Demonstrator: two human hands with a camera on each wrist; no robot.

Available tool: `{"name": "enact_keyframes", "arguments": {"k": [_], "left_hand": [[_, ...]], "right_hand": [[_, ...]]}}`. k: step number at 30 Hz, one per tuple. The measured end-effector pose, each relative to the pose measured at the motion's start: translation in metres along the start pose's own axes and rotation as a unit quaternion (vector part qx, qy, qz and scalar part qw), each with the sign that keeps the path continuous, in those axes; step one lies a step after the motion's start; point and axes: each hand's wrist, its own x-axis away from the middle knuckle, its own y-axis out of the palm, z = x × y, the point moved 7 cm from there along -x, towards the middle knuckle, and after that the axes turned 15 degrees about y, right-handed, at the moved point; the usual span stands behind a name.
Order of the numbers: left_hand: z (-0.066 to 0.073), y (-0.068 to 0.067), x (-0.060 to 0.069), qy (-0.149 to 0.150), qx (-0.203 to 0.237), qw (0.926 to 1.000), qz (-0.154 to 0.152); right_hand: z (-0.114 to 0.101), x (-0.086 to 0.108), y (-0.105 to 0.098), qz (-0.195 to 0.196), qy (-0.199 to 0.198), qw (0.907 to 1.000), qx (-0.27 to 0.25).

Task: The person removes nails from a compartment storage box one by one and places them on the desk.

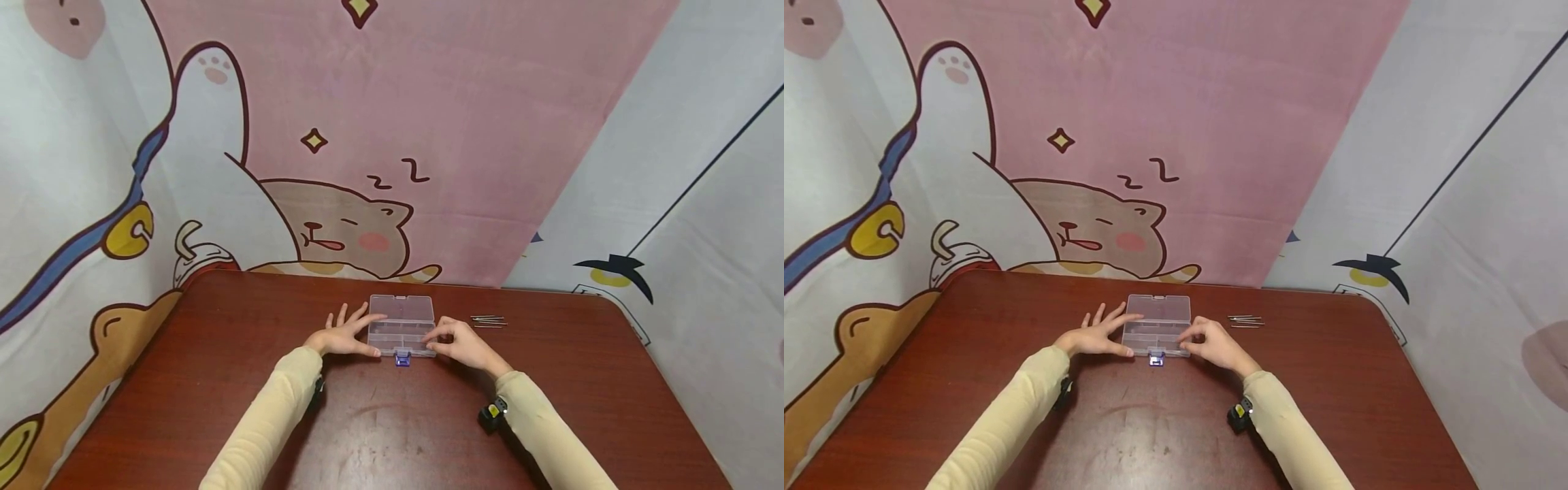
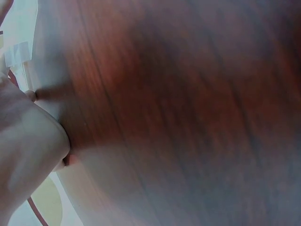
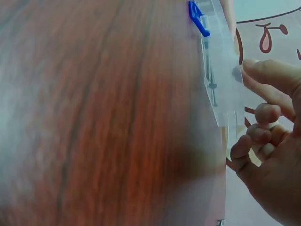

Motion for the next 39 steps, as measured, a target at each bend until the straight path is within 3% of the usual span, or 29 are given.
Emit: {"name": "enact_keyframes", "arguments": {"k": [12, 17, 27, 39], "left_hand": [[0.000, -0.001, 0.000, 0.002, -0.006, 1.0000, -0.002], [-0.002, -0.001, 0.000, -0.002, -0.015, 0.9999, -0.003], [0.000, -0.001, 0.000, 0.003, -0.006, 1.0000, 0.005], [0.001, 0.000, 0.000, 0.002, -0.003, 1.0000, -0.001]], "right_hand": [[-0.011, -0.001, 0.016, -0.058, -0.024, 0.9916, 0.113], [-0.015, 0.001, 0.016, -0.052, -0.037, 0.9924, 0.105], [-0.013, 0.002, 0.018, -0.046, -0.016, 0.9950, 0.087], [-0.019, 0.002, 0.021, -0.048, -0.004, 0.9890, 0.140]]}}
